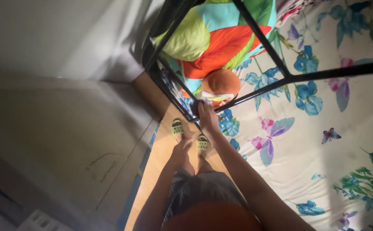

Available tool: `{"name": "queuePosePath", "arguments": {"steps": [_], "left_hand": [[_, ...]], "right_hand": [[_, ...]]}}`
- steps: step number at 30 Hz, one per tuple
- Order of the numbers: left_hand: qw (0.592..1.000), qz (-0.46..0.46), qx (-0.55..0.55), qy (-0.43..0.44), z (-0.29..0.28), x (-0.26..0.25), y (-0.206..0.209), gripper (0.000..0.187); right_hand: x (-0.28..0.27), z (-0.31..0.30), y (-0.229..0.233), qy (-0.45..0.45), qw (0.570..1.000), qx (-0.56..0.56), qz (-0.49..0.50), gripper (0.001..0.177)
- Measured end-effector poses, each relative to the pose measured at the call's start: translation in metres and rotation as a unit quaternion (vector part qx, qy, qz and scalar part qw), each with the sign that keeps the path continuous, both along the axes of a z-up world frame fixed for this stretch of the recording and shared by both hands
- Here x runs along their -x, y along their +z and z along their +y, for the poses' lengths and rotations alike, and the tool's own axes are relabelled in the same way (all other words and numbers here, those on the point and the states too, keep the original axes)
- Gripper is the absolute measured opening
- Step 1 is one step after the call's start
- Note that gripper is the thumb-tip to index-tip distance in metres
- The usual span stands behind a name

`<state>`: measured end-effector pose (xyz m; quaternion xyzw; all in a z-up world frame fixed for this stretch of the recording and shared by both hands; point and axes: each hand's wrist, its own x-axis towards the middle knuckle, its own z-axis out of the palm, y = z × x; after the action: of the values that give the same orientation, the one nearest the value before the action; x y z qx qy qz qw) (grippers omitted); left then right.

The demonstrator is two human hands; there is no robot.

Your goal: Cleaning a floor fan with a cloth and organizing a wooden cabinet.

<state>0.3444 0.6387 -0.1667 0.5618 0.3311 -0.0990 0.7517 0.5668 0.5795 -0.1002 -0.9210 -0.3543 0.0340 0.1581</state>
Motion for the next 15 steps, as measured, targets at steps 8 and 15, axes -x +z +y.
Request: {"name": "queuePosePath", "arguments": {"steps": [8, 15], "left_hand": [[0.856, -0.2, 0.43, 0.208, 0.008, -0.106, 0.072, 0.06], [0.721, -0.446, 0.507, 0.158, 0.101, -0.236, 0.133, 0.066]], "right_hand": [[0.029, -0.019, 0.13, 0.084, 0.945, -0.179, 0.259, 0.068], [-0.025, -0.081, 0.176, 0.014, 0.931, -0.322, 0.169, 0.044]]}}
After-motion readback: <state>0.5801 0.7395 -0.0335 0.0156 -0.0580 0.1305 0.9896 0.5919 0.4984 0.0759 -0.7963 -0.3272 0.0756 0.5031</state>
